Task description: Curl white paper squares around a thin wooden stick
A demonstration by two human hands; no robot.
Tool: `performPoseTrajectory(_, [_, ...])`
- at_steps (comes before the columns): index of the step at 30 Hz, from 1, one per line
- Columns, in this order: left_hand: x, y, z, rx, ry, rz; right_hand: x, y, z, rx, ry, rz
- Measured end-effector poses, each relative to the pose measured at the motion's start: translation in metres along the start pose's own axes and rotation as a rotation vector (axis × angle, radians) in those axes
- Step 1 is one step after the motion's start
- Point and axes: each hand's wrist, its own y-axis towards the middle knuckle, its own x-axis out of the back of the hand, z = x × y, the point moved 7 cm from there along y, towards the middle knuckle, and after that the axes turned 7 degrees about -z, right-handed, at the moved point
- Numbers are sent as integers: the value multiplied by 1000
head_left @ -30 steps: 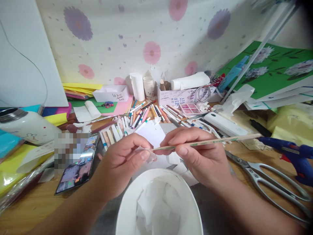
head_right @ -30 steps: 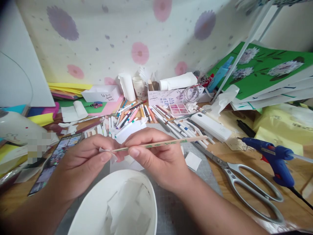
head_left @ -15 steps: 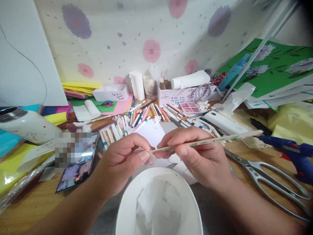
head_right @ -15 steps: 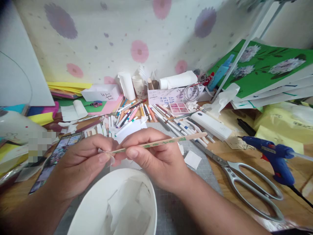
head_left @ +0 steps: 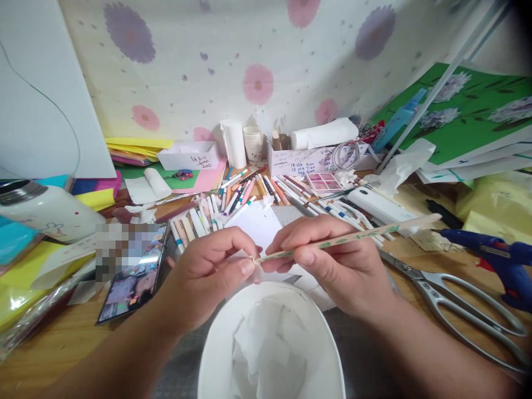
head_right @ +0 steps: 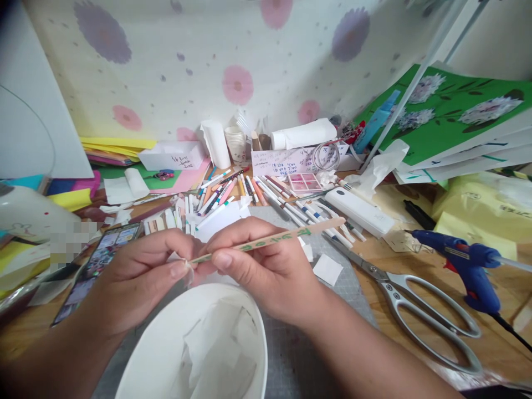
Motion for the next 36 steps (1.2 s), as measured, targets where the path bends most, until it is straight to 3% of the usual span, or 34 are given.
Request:
performPoseTrajectory(24, [0, -2, 15, 96, -100, 96, -1, 0, 0, -31, 43, 32])
performPoseTrajectory(36, [3, 1, 5, -1, 233, 23, 0, 0, -2, -32, -179, 82])
